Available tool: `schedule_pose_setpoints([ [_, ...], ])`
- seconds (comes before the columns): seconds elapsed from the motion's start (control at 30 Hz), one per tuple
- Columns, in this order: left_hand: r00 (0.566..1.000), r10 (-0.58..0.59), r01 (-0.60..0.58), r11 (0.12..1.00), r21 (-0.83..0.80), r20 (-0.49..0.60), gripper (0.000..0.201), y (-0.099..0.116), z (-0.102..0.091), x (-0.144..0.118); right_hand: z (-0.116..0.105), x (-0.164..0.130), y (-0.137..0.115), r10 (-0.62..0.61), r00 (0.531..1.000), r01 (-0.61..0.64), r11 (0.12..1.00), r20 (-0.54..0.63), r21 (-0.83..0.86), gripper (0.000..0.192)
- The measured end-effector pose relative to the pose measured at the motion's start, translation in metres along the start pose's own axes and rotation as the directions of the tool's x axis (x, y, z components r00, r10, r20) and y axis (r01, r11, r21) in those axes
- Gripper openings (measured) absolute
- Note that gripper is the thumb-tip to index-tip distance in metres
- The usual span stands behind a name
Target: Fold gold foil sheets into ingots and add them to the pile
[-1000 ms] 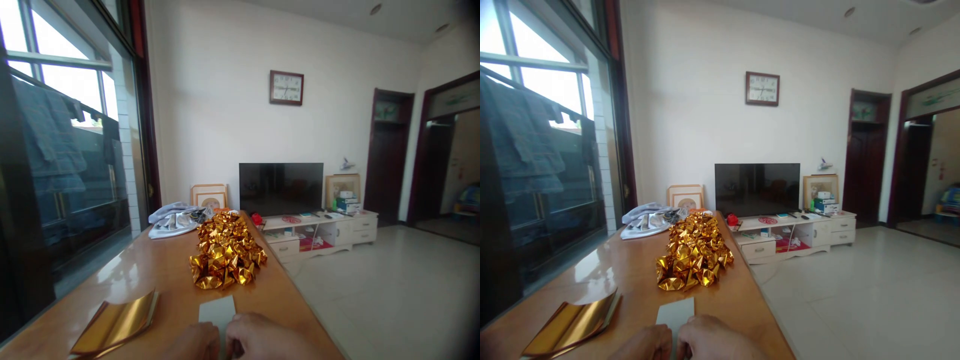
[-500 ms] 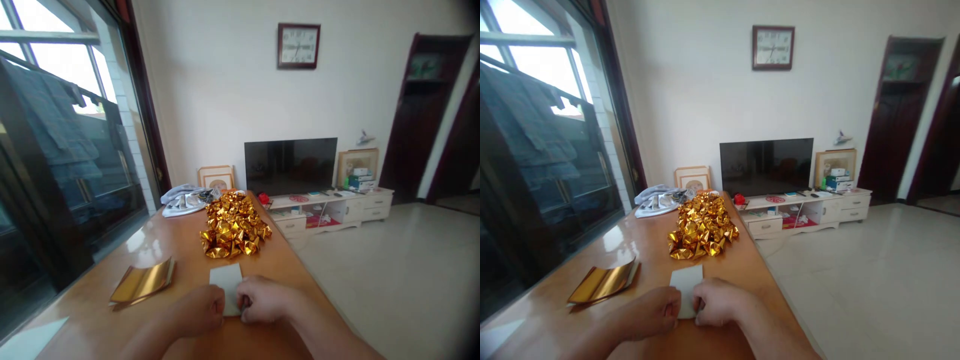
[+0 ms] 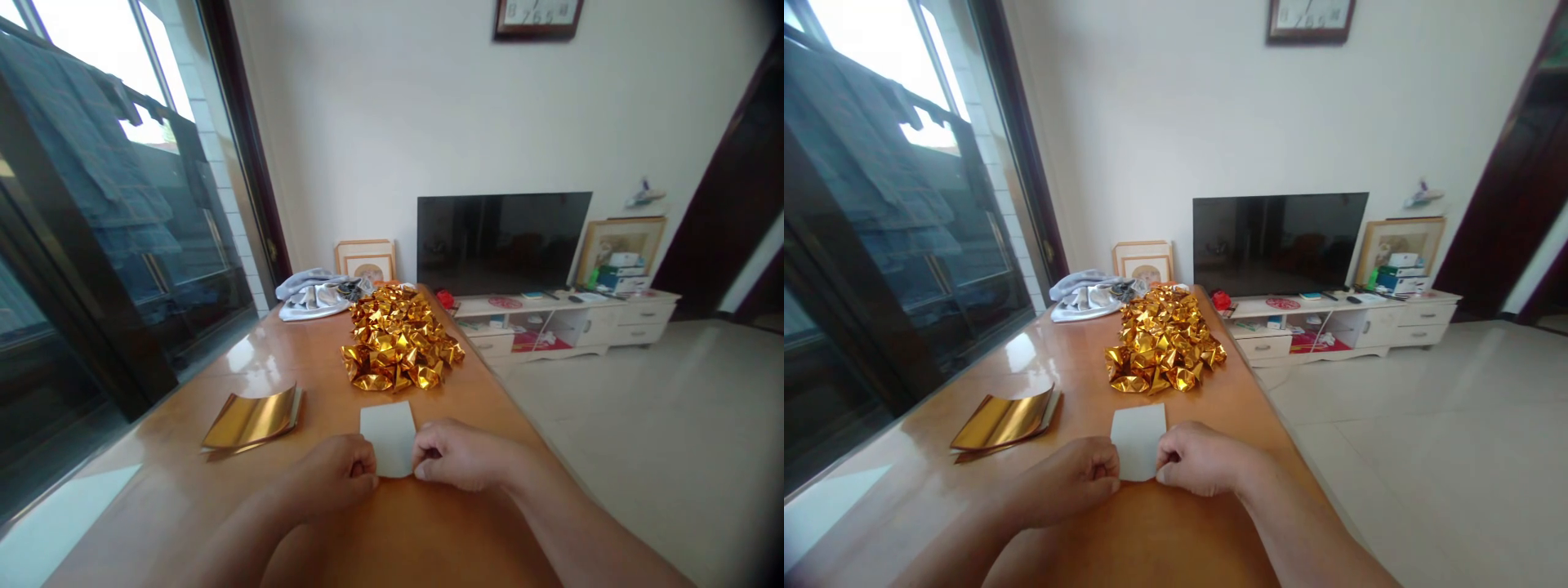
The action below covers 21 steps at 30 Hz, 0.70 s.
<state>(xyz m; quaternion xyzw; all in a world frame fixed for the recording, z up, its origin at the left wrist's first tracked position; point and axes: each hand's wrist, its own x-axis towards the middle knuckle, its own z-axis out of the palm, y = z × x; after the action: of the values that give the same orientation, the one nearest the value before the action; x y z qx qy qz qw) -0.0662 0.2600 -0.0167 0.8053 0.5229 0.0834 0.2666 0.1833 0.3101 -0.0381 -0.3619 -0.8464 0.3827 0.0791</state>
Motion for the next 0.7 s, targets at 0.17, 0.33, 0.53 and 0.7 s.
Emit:
schedule_pose_setpoints([
  [0.17,0.999,-0.006,0.006,1.000,0.003,-0.038,0.014,-0.005,0.003,-0.002,0.002,0.003,0.006,-0.023,1.000,0.023,0.998,-0.003,0.065,0.011],
  [0.33,0.999,0.000,0.001,1.000,0.025,-0.052,0.020,-0.010,0.002,-0.002,0.006,0.004,0.006,-0.009,1.000,0.012,0.995,-0.030,0.099,0.012],
  [0.53,0.999,0.034,-0.033,0.999,0.033,-0.038,0.024,-0.015,0.002,-0.001,0.007,0.005,0.005,0.034,0.993,-0.028,0.998,-0.116,0.054,0.016],
  [0.7,0.999,0.018,-0.017,1.000,0.026,-0.048,0.024,-0.022,0.004,0.003,0.007,0.005,0.006,0.070,0.989,-0.067,0.997,-0.133,0.030,0.021],
])
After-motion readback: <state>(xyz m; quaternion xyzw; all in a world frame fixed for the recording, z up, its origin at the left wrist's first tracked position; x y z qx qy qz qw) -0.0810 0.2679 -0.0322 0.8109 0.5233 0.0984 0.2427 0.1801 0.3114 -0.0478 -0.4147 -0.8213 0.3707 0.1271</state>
